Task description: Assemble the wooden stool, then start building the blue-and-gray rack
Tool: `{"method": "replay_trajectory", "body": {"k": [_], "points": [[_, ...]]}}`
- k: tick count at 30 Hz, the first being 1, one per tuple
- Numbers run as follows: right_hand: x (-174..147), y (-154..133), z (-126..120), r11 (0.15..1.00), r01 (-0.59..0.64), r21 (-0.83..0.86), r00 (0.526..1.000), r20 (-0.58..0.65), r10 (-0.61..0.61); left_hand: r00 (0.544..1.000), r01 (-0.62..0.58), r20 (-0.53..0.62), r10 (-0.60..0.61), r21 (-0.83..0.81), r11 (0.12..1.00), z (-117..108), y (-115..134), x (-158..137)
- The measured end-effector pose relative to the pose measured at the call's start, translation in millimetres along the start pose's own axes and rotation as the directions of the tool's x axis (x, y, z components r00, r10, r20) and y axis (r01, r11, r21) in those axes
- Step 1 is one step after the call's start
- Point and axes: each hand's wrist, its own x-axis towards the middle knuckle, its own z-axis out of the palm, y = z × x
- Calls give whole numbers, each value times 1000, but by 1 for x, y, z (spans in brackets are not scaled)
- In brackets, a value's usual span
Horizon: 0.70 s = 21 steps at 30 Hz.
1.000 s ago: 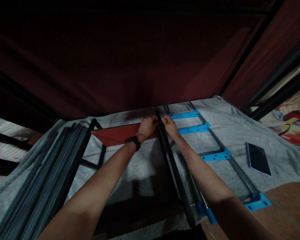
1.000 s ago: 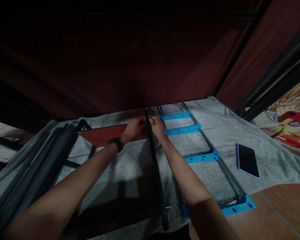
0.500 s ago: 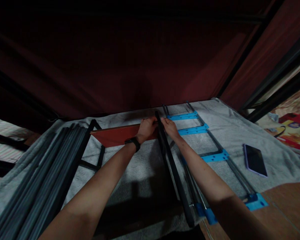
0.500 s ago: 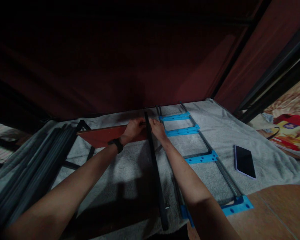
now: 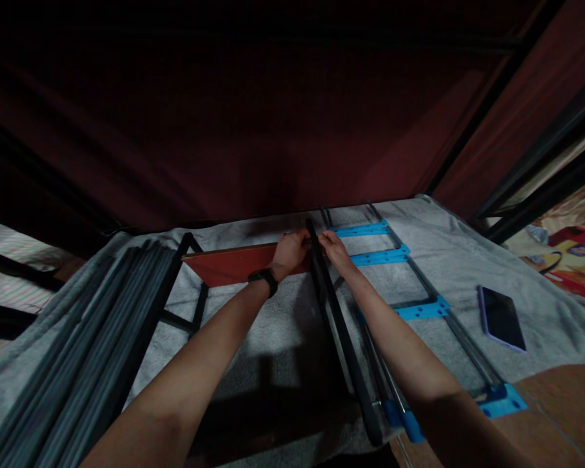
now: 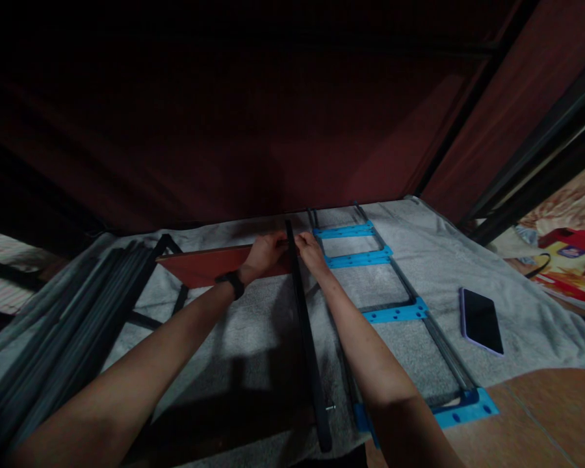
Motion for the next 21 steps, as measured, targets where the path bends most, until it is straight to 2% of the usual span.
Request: {"method": "replay_trajectory", "body": {"k": [3, 5, 12, 18, 21], "points": [[2, 0, 3, 989, 71, -128, 997, -10, -73, 1000, 25, -2, -25, -1, 1000, -1, 2, -1], [3, 0, 4, 985, 65, -158, 997, -26, -70, 999, 36, 1, -36, -3, 999, -1, 3, -1], [-2, 5, 2, 996, 49, -69, 999, 23, -48, 999, -37, -5, 37, 33, 999, 1, -2, 0], [5, 7, -2, 988, 92, -123, 995, 50, -87, 1000, -26, 1, 26, 38, 999, 1, -2, 1], [5, 8, -3, 991, 73, -108, 996, 60, -67, 1000, -10, 9, 9, 24, 1000, -1, 0, -1]]}}
